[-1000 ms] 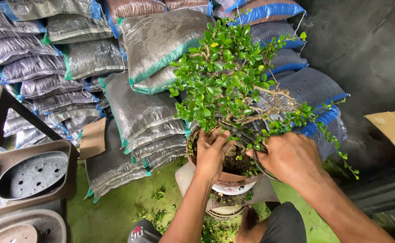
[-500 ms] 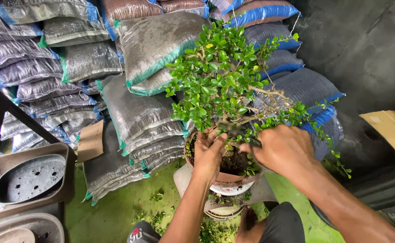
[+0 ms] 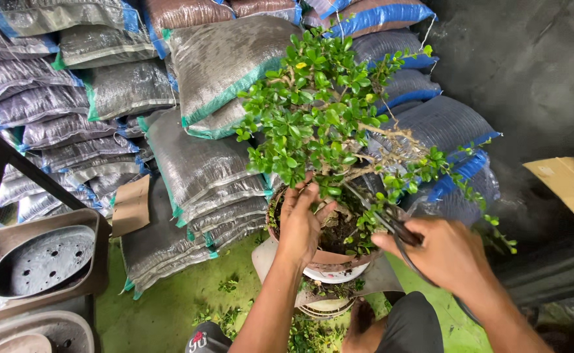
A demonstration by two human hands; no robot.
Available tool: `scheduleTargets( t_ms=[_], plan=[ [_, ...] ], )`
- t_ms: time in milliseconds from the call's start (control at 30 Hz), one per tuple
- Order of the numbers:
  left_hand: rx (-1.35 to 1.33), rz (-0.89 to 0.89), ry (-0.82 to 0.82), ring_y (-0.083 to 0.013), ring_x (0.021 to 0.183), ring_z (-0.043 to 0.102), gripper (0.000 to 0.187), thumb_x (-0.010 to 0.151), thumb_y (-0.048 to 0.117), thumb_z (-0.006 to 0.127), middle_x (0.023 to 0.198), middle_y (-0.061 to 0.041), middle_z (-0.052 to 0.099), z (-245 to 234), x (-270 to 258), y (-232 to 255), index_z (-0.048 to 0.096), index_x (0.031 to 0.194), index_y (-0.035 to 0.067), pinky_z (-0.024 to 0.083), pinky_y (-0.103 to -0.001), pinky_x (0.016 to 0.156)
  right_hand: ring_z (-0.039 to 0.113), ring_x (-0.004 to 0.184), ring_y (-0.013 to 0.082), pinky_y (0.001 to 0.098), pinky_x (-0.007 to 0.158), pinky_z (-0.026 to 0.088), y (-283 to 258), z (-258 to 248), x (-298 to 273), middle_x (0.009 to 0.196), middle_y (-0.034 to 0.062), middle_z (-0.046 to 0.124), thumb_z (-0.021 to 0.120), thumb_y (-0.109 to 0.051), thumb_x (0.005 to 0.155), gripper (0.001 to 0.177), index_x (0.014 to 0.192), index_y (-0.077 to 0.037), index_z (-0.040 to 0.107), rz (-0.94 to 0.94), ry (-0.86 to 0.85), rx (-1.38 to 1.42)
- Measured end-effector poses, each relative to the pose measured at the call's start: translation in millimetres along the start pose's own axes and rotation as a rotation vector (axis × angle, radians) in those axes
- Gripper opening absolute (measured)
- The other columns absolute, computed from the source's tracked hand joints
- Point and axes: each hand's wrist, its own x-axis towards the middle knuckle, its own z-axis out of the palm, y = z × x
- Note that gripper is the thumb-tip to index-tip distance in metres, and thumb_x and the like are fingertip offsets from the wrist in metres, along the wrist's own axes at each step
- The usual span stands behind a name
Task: The person trims a potted bonsai tree using shears, cutting branches and leaves to shape the plant. The person rotates the pot to access different sides and continues trimming throughout the video.
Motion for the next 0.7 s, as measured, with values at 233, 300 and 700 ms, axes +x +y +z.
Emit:
scheduleTargets(
  t_ms=[233, 300, 700],
  plan=[
    [-0.196, -0.061, -0.176, -0.0405, 0.133, 0.056, 0.098, 0.096, 0.055, 0.064, 0.171, -0.023, 0.016, 5, 6, -10, 0.018, 0.167, 0.004, 0.064, -0.049, 0.097, 0.062, 0.055, 0.0144, 0.0326, 0.061, 0.041, 20, 58, -34, 0.054, 0.0068, 0.055, 0.082, -0.068, 0.081, 0.061, 0.061, -0.014, 0.062, 0.168, -0.091, 0.373],
    [-0.276, -0.108, -0.189, -0.0434, 0.124, 0.065, 0.074, 0.095, 0.053, 0.062, 0.145, -0.026, 0.052, 18, 0, -2, 0.042, 0.146, 0.003, 0.063, -0.046, 0.094, 0.045, 0.057, 0.0121, 0.0364, 0.058, 0.035, 35, 86, -41, 0.056, 0.0050, 0.038, 0.087, -0.069, 0.083, 0.075, 0.061, -0.013, 0.042, 0.153, -0.052, 0.451],
    [-0.305, -0.206, -0.072, -0.0348, 0.113, 0.073, 0.018, 0.101, -0.018, 0.043, 0.131, -0.037, 0.066, -11, 4, -32, 0.048, 0.102, -0.001, 0.062, -0.043, 0.100, 0.040, 0.058, 0.0174, 0.0469, 0.070, 0.025, 105, 215, -69, 0.070, 0.0071, 0.020, 0.092, -0.058, 0.093, 0.077, 0.068, -0.013, 0.034, 0.246, -0.289, 0.774]
  ],
)
